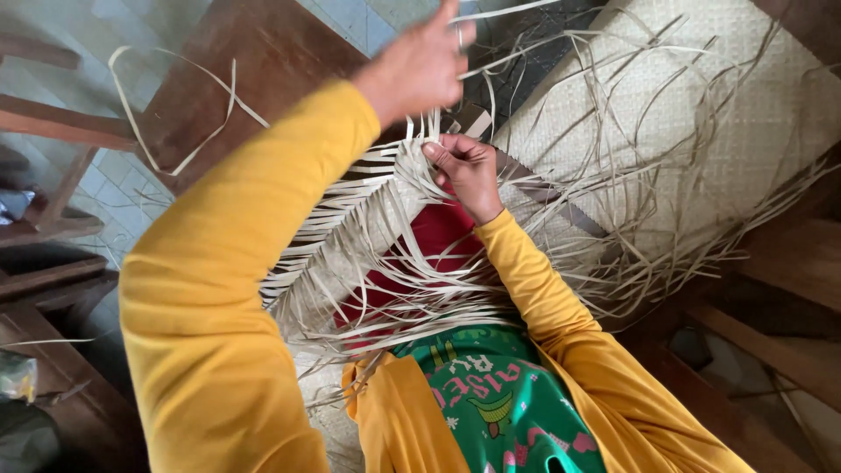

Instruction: Weaving a mat by hand using long, thin strips of natural fiber.

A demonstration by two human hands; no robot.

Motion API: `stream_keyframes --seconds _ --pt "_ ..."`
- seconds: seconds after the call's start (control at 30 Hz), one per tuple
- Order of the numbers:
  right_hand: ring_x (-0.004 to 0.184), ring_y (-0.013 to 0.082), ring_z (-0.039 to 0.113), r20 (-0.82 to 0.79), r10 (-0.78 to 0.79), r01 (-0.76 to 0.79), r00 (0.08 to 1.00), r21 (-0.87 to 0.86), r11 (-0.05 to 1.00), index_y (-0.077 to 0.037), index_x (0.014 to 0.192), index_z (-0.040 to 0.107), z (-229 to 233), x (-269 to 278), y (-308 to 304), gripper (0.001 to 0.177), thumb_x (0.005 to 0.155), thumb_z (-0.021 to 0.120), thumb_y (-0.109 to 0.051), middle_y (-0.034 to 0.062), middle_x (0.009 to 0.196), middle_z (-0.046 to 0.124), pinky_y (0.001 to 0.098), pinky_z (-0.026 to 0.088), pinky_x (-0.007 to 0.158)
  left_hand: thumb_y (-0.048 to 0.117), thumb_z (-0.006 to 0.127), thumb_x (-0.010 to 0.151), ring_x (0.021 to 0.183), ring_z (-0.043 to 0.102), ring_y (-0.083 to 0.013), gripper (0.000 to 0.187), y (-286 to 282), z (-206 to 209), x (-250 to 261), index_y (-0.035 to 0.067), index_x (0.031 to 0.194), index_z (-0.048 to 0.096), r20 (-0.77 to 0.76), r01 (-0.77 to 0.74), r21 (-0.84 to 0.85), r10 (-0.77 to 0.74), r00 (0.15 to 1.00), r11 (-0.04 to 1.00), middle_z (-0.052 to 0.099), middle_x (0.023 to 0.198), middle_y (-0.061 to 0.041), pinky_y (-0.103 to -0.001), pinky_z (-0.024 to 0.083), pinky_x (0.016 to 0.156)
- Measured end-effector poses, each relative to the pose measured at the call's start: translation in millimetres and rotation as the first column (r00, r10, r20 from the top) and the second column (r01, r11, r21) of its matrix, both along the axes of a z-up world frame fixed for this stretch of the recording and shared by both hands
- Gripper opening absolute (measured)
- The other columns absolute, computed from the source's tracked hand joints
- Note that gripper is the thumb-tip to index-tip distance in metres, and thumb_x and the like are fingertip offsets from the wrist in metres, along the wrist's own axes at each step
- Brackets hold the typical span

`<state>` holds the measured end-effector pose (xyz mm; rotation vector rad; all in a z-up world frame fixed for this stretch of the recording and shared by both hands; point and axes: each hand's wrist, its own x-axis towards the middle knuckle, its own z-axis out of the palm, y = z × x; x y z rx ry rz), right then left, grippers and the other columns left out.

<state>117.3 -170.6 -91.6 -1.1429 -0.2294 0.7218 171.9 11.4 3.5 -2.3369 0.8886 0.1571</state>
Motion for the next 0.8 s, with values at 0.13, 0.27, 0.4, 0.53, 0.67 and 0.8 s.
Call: stream_keyframes --seconds 0.13,0.27,0.4,0.53,0.67,0.8 --pt "0.048 0.0091 0.059 0.014 -0.051 0.052 0.999 -0.063 0.997 0.000 0.098 0.075 -1.4 -4.6 3.2 0.012 0.092 0.080 -0.010 0.0058 0.068 0.066 0.0205 0.046 0.043 0.018 0.077 0.082 0.075 0.071 -0.0152 0.005 19.6 -15.9 39.2 0.021 0.082 0.081 0.157 -0.072 -0.077 0.083 0.984 0.994 0.073 0.092 0.007 -0.030 0.058 0.045" --pt "0.050 0.0069 0.060 0.037 -0.057 0.057 0.998 -0.016 0.998 -0.005 0.098 0.077 0.5 -4.6 1.3 0.006 0.093 0.078 -0.008 0.0029 0.075 0.070 0.0166 0.042 0.040 0.008 0.067 0.092 0.057 0.060 -0.0076 0.018 -5.4 7.9 70.9 0.019 0.084 0.080 -0.010 -0.142 0.162 0.146 0.989 0.976 0.068 0.067 0.010 -0.026 0.047 0.045" --pt "0.044 0.0068 0.051 -0.018 -0.089 0.086 0.996 -0.102 0.991 -0.012 0.063 0.056 2.1 -5.8 2.2 0.036 0.090 0.080 -0.009 0.0040 0.053 0.057 0.0214 0.032 0.037 0.036 0.085 0.076 0.123 0.061 -0.0240 0.027 -50.1 47.7 -11.2 0.031 0.102 0.082 0.070 0.077 0.035 -0.079 0.994 0.996 0.080 0.106 0.009 -0.051 0.034 0.109" --pt "0.048 0.0061 0.054 0.092 -0.071 0.082 0.993 -0.128 0.988 -0.006 0.082 0.071 -3.5 -4.7 0.7 0.014 0.095 0.074 -0.004 0.0035 0.059 0.062 0.0203 0.038 0.044 0.042 0.073 0.090 0.120 0.059 -0.0226 0.015 -26.1 -0.6 -28.5 0.031 0.081 0.078 -0.202 -0.016 -0.144 -0.014 0.979 0.990 0.077 0.092 0.009 -0.054 0.030 0.115" --pt "0.047 0.0060 0.053 0.022 -0.081 0.082 0.996 -0.099 0.992 -0.007 0.086 0.066 -4.2 -5.2 -0.6 0.012 0.095 0.069 0.000 0.0063 0.059 0.063 0.0202 0.042 0.043 0.036 0.073 0.087 0.124 0.058 -0.0242 0.007 -17.5 -10.1 -36.5 0.033 0.092 0.077 -0.012 0.131 -0.276 -0.140 0.990 0.952 0.073 0.111 0.010 -0.056 0.028 0.116" --pt "0.046 0.0049 0.047 0.059 -0.068 0.074 0.996 -0.118 0.990 -0.008 0.088 0.069 3.4 -6.6 1.4 0.009 0.096 0.074 -0.006 0.0047 0.059 0.062 0.0196 0.037 0.043 0.033 0.075 0.090 0.123 0.059 -0.0241 0.004 -10.1 -8.6 -39.5 0.031 0.092 0.077 -0.002 0.115 -0.243 -0.119 0.993 0.963 0.074 0.100 0.011 -0.057 0.029 0.116"
